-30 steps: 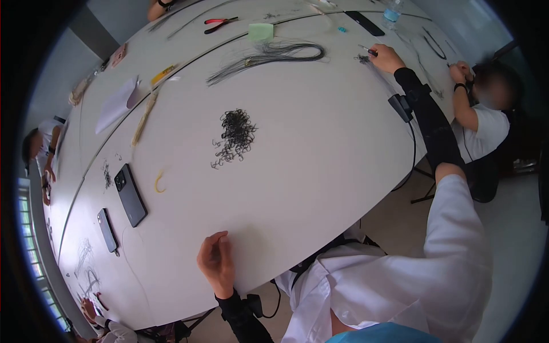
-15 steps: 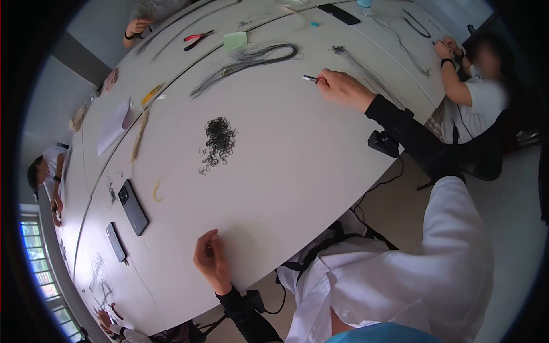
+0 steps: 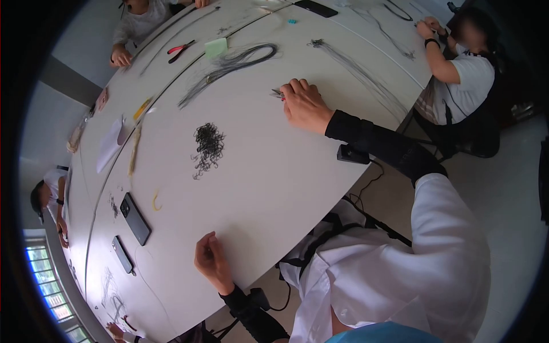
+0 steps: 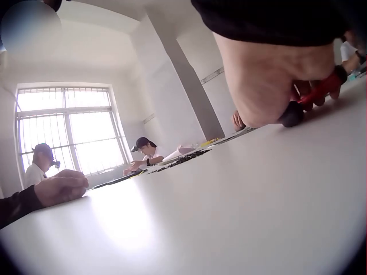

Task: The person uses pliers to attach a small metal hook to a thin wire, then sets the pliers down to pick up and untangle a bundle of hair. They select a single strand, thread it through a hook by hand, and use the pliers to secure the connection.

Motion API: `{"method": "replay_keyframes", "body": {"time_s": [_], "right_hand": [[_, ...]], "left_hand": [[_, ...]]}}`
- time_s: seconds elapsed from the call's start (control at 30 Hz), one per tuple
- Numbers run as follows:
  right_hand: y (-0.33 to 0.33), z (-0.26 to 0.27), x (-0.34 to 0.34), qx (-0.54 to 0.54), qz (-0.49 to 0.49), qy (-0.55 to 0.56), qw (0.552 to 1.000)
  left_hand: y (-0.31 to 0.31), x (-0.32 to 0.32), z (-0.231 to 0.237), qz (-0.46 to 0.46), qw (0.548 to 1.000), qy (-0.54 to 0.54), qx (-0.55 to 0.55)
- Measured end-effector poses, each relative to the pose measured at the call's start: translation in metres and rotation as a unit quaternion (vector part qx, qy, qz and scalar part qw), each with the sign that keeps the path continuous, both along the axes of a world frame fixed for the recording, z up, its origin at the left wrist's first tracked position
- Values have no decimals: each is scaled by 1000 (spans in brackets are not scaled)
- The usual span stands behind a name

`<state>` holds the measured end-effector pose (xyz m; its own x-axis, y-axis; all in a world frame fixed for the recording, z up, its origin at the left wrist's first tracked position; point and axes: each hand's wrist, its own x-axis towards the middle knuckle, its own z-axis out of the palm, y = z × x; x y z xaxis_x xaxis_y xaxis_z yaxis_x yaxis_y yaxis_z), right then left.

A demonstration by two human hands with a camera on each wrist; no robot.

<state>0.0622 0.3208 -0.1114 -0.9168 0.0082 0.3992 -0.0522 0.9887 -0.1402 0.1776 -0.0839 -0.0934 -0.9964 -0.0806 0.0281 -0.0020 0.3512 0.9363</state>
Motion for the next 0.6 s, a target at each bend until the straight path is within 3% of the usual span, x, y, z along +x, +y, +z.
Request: {"method": "replay_keyframes", "body": {"time_s": [0.2,0.33,0.4,0.43,0.6], "right_hand": [[6,18,-4,-30,14,12,999],[56,45,-74,-142,-57,5,988],[88,42,-123,-119,-111,-22,986],[91,56,-138,-141,-137,-100,975],[111,32,-212,-25,-210,-208,955]], "left_hand": [[-3,0,3,9,1000,-10,-7],[0,-1,4,22,999,-25,14],[0,-2,6,30,999,-32,9],[0,-2,6,31,999,-31,7],[-1,-1,7,48,998,-46,10]]}}
